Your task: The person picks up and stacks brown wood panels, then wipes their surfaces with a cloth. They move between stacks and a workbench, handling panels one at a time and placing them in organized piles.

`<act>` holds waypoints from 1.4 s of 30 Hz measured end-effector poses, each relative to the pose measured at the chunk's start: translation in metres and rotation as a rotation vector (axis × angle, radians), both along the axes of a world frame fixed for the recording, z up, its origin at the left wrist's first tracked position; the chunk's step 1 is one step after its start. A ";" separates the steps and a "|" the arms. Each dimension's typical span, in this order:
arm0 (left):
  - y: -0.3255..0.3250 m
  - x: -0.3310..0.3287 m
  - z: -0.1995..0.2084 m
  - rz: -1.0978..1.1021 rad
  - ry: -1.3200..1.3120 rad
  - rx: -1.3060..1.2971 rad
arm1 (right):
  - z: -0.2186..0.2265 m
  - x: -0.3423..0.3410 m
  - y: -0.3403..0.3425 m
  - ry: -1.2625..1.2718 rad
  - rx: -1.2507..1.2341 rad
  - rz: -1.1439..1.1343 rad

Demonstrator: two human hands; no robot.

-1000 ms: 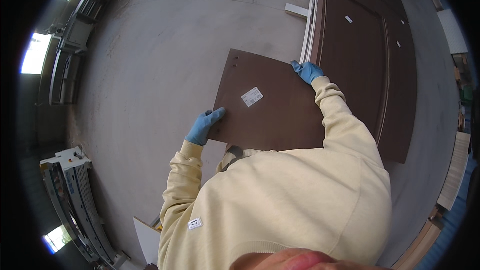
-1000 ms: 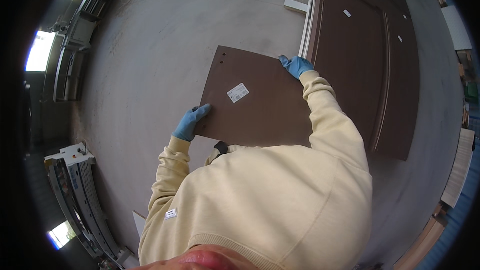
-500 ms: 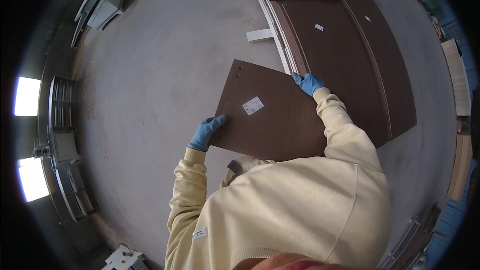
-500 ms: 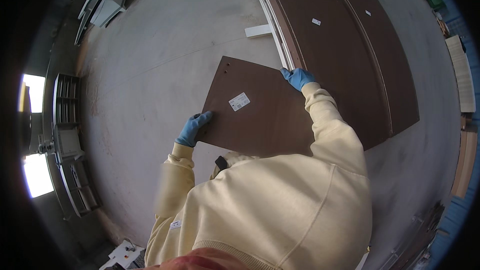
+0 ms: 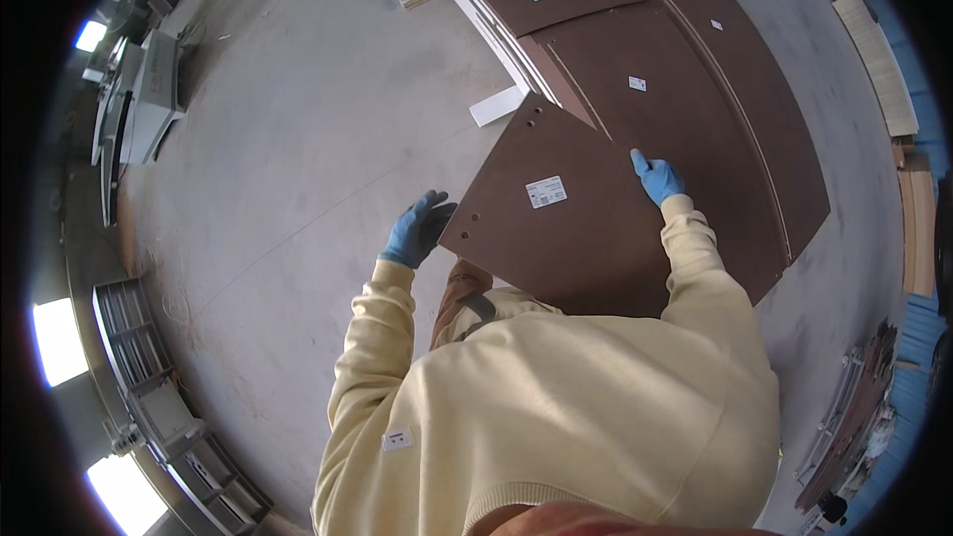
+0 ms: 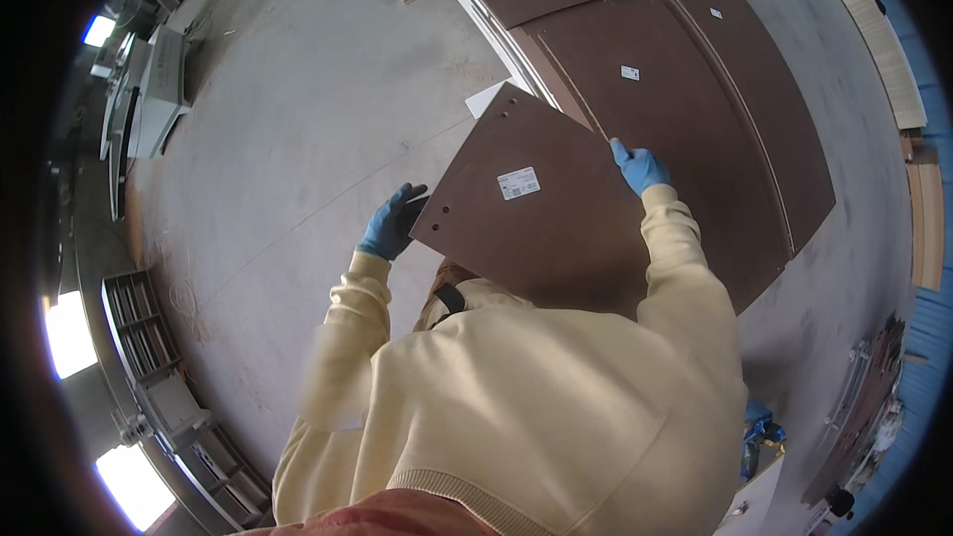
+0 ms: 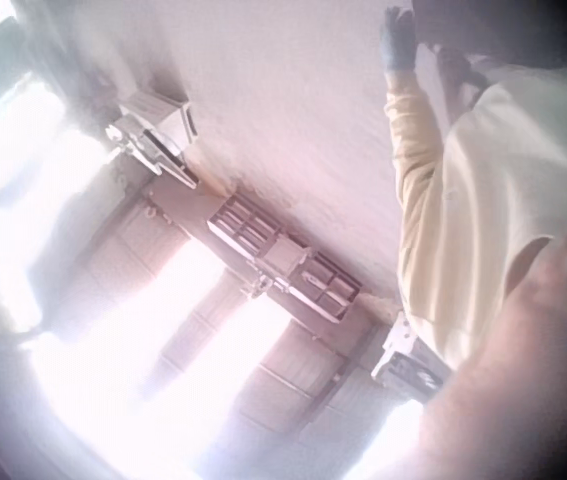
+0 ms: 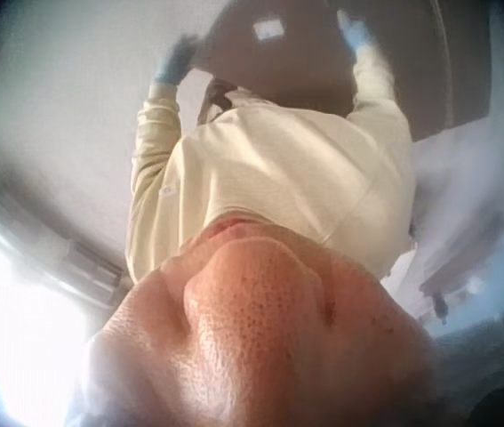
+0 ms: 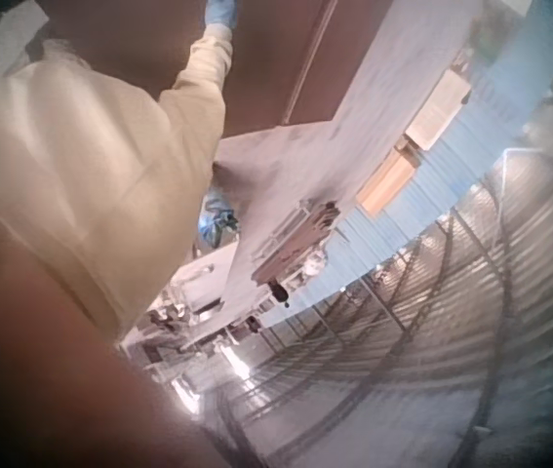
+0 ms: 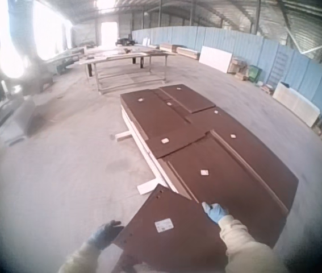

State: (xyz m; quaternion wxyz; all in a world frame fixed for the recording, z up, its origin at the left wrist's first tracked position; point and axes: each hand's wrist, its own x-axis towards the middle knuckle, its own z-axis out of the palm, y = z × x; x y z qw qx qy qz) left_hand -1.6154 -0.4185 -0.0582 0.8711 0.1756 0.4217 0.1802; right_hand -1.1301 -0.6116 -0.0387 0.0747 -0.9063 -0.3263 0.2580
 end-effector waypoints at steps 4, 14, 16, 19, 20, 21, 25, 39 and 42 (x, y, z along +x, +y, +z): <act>0.111 0.050 -0.047 -0.198 0.091 0.044 | -0.002 0.006 -0.004 -0.019 -0.001 -0.221; 0.343 0.299 -0.192 -0.388 0.434 0.175 | -0.120 0.076 0.007 -0.098 -0.068 -0.649; 0.374 0.342 -0.220 -0.383 0.516 0.110 | -0.136 0.094 0.017 -0.029 -0.125 -0.667; 0.420 0.397 -0.253 -0.405 0.516 0.006 | -0.141 0.119 0.032 0.051 -0.116 -0.736; 0.434 0.414 -0.265 -0.376 0.551 0.015 | -0.139 0.124 0.038 0.062 -0.163 -0.737; 0.444 0.430 -0.276 -0.329 0.600 0.010 | -0.135 0.132 0.043 0.080 -0.217 -0.733; 0.480 0.464 -0.319 -0.194 0.510 -0.049 | -0.126 0.141 0.065 0.057 -0.208 -0.757; 0.533 0.489 -0.313 -0.538 -0.069 -0.138 | -0.125 0.044 0.161 0.196 -0.459 -1.037; 0.539 0.503 -0.262 -0.599 -0.108 0.146 | -0.132 0.030 0.190 0.199 -0.421 -1.048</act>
